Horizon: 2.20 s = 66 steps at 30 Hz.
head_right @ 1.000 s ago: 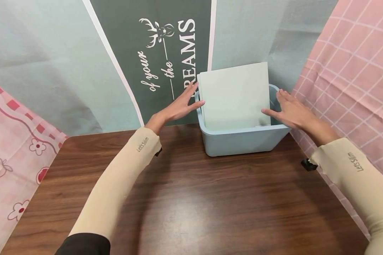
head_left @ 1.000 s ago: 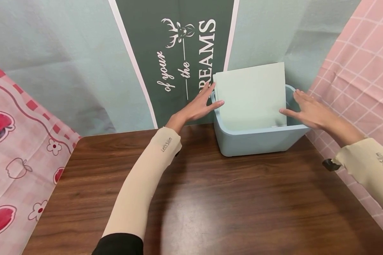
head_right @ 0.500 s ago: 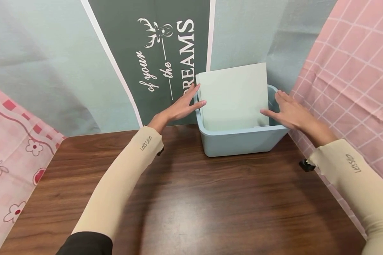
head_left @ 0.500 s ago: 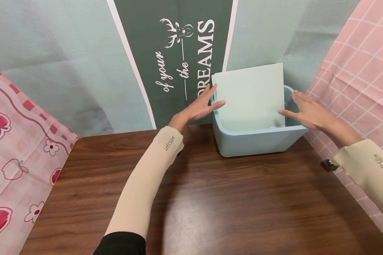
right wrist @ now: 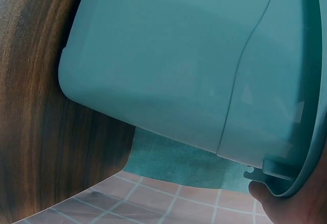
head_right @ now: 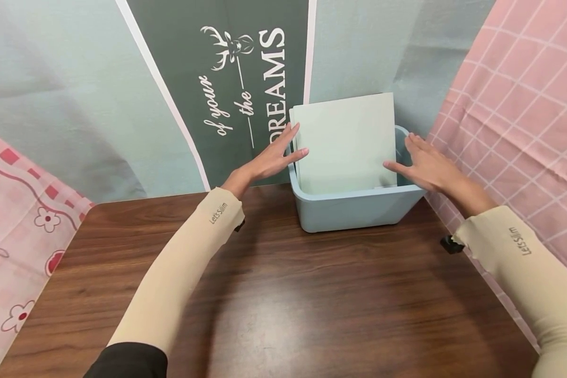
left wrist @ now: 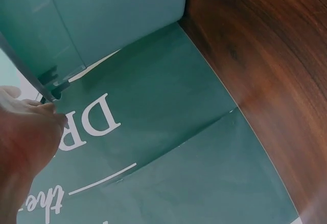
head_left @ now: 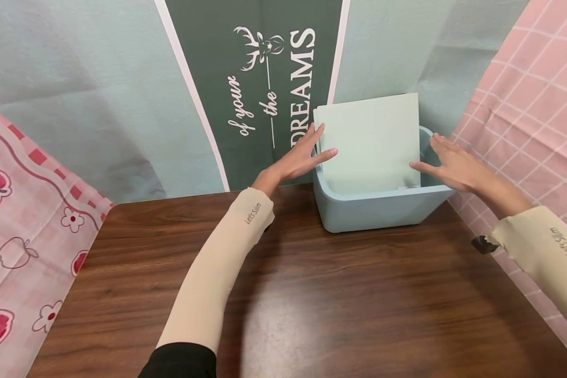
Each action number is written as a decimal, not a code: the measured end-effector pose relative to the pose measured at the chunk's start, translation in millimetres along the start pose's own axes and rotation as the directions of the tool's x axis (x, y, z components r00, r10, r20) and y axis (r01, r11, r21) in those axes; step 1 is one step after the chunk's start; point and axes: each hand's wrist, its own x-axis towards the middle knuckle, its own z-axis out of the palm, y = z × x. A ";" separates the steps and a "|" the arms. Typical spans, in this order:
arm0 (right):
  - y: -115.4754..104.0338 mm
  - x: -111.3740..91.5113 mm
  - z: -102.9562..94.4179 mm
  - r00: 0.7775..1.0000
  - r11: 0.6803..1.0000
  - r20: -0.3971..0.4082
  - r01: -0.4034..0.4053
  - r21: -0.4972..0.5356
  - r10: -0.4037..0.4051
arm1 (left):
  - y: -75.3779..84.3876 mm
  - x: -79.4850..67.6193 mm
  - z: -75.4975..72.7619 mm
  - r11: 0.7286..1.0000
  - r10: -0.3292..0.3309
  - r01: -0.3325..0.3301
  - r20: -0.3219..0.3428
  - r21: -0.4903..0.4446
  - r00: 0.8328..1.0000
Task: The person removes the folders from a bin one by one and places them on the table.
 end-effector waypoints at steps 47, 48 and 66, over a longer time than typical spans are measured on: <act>-2.5 -1.2 0.7 1.000 1.000 0.003 -0.002 0.029 0.002 | 32.9 20.9 19.5 0.971 0.192 -0.211 -0.164 -0.108 0.968; -1.8 -1.5 0.9 1.000 1.000 0.005 -0.005 0.028 0.005 | 33.8 21.8 20.6 0.970 0.193 -0.212 -0.151 -0.116 0.969; 1.9 0.2 1.9 1.000 1.000 -0.003 -0.007 0.023 0.007 | 48.1 25.9 30.7 0.995 0.080 -0.092 -0.237 -0.038 0.968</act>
